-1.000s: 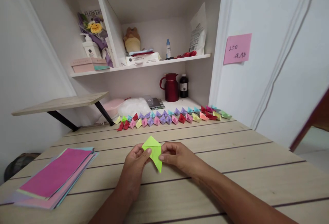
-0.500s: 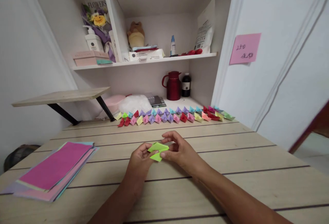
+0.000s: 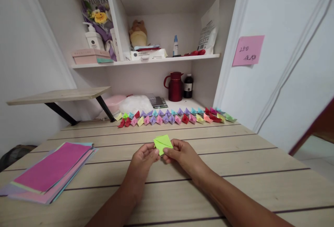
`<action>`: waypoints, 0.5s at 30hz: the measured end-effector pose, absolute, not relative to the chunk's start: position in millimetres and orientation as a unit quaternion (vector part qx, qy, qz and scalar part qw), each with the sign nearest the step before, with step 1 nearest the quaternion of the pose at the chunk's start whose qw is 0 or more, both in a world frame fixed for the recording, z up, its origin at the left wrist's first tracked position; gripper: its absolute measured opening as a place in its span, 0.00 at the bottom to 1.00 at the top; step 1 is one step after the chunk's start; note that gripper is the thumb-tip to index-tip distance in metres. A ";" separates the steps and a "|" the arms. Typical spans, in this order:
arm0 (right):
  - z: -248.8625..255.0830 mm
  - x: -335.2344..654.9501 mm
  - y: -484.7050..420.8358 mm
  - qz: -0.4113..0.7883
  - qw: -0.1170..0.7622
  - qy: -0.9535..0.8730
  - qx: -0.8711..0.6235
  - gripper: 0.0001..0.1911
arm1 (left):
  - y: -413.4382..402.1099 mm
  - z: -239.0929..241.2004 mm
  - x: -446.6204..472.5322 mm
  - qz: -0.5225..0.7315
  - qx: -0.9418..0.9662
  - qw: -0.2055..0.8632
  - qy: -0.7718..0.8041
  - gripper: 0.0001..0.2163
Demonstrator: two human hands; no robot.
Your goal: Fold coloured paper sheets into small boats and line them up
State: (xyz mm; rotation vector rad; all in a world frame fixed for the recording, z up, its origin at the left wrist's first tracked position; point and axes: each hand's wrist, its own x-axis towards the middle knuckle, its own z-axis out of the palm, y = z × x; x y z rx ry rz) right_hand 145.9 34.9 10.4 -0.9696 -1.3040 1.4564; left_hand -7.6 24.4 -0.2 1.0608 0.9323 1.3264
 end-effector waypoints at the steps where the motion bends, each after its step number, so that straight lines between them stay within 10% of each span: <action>1: 10.6 145.4 34.6 0.596 0.452 -0.538 -0.389 0.18 | 24.7 -0.2 -7.3 0.565 0.449 0.565 0.399 0.12; 15: 12.4 154.9 33.8 0.305 0.486 -0.677 -0.461 0.14 | 21.1 8.1 -6.4 0.576 0.653 0.242 0.428 0.05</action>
